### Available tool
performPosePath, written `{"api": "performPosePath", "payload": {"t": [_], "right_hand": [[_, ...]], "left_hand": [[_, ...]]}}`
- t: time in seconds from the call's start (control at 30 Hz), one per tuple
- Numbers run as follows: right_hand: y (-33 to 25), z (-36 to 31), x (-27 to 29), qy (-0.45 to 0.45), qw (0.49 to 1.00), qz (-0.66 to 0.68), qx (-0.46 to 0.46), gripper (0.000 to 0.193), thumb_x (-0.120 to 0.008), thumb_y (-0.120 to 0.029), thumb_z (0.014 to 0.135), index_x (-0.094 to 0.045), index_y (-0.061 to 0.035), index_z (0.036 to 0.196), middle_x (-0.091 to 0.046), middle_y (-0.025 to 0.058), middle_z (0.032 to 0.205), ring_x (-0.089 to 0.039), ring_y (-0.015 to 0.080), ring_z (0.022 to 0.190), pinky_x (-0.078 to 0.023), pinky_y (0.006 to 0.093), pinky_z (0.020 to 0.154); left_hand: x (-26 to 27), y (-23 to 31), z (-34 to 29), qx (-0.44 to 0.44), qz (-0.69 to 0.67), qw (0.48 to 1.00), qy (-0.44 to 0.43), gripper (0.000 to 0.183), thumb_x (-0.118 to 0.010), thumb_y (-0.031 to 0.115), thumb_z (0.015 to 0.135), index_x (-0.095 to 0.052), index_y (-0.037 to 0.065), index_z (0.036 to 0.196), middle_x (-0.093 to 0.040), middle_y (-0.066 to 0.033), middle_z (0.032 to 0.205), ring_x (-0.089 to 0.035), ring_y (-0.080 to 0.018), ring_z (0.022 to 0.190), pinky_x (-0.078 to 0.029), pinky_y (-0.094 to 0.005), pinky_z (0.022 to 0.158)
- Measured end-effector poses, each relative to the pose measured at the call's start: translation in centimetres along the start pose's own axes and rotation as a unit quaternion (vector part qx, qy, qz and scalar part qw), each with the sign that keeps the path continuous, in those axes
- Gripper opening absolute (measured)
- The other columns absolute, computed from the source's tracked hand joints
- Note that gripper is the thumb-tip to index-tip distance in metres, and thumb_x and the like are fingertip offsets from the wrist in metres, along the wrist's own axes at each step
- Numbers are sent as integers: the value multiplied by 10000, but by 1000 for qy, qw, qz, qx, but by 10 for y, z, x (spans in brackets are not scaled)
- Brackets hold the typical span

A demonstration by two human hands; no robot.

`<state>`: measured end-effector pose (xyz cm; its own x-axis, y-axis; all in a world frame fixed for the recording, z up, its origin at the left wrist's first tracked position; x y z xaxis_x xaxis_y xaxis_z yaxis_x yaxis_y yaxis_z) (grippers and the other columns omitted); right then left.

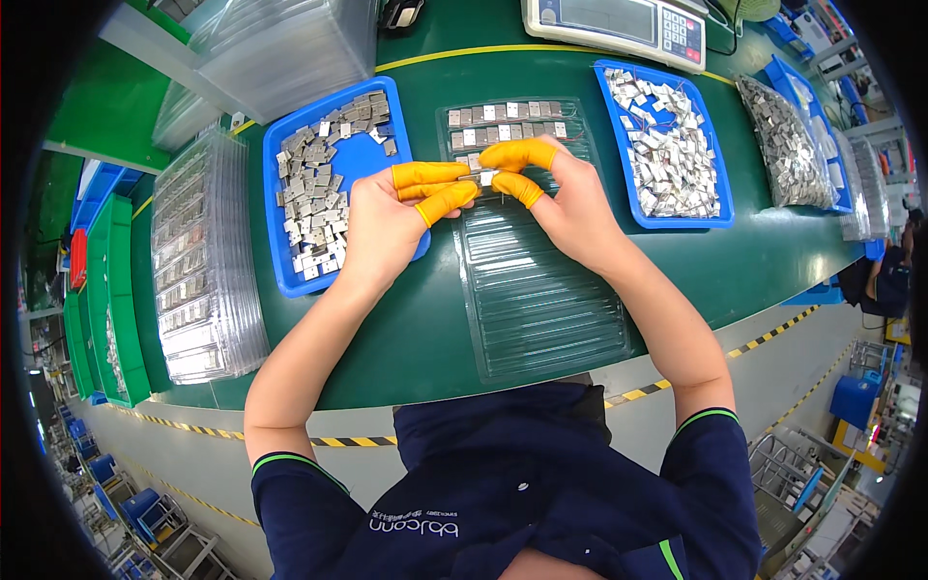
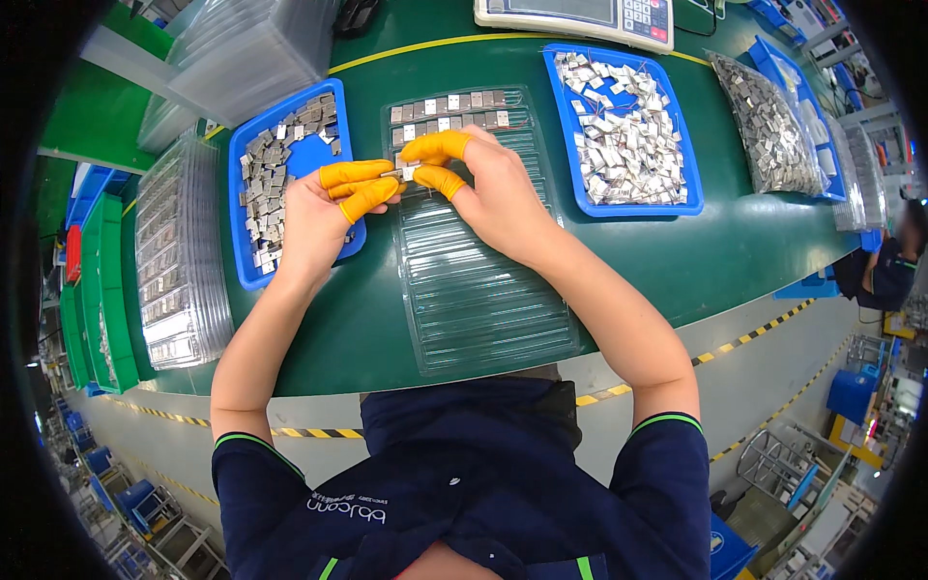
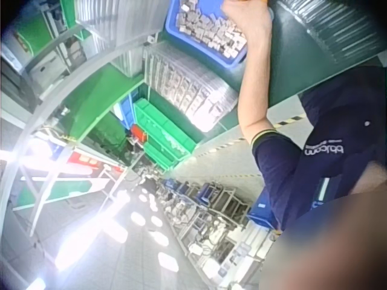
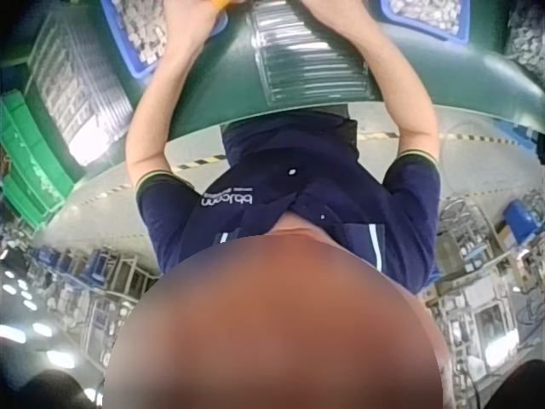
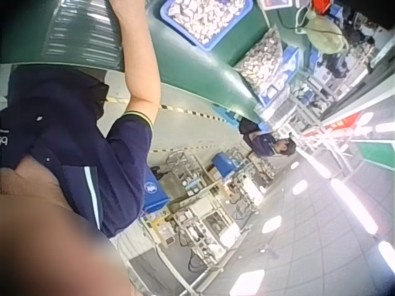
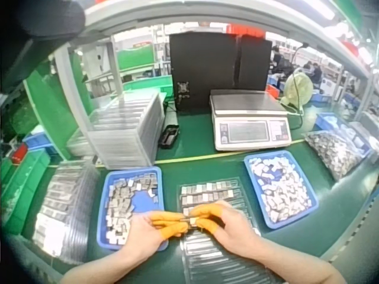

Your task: The person assembles small electronic components by hand at a factory workstation. They pick a silver rectangular piece from a blue tray on the left and a white piece from a blue tray on the right, then press them together and place the assembled unit into a clear plastic tray in the center. The person repeats this process continuously throughout the clip.

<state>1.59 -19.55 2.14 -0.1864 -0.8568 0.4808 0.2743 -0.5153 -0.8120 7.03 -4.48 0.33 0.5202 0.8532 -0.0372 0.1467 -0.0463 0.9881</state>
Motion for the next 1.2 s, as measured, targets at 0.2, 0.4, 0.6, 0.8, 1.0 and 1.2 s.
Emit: {"api": "performPosePath", "payload": {"t": [0.2,0.4,0.6,0.8,1.0,1.2], "right_hand": [[-6,0,4,6,997,72,14,252,-658,-39,748,-576,-27,985,-614,93,893,-595,217,843,-460,309,765],[10,0,-3,-55,961,269,-43,174,-685,-41,727,-645,-9,894,-630,64,882,-585,148,828,-451,276,787],[9,-3,-10,-66,945,309,-81,108,-686,-40,727,-672,-6,829,-629,69,868,-581,158,832,-443,277,798],[4,-4,-8,6,985,172,-33,145,-630,-55,781,-624,4,914,-620,88,896,-582,189,853,-444,299,793],[1,-5,-3,54,995,70,-36,192,-531,-32,832,-556,-22,1022,-576,141,943,-558,311,891,-439,336,790],[-19,-8,-8,57,986,-78,139,405,-574,65,683,-583,-42,1074,-567,132,973,-524,325,945,-431,387,840]], "left_hand": [[-2,0,0,-5,-3,999,-34,198,-644,11,786,-625,-56,971,-664,-118,840,-635,-140,734,-508,-227,664],[-6,4,-3,38,-61,990,-121,182,-648,28,792,-626,-53,953,-660,-129,850,-638,-164,726,-513,-244,653],[-8,2,-5,33,-85,988,-125,177,-658,26,780,-620,-51,935,-656,-132,844,-640,-166,705,-504,-232,627],[-4,4,-2,-13,-55,997,-53,176,-649,40,797,-622,-62,937,-659,-132,851,-634,-152,722,-514,-249,651],[2,4,0,-8,80,996,-30,264,-612,203,854,-620,-59,881,-656,-117,800,-603,-113,663,-479,-226,621],[-6,-1,-2,-23,43,995,-87,266,-580,212,879,-589,-51,918,-634,-88,754,-582,-109,675,-466,-223,631]]}}
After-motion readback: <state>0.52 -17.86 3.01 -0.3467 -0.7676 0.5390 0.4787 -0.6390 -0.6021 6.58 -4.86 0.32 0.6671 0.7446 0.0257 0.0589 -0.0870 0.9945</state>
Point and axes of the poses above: each hand's wrist, its own z-axis towards the middle knuckle, its own x-axis out of the back of the hand, y = z × x, the point moved 6 cm from there along z, towards the middle knuckle
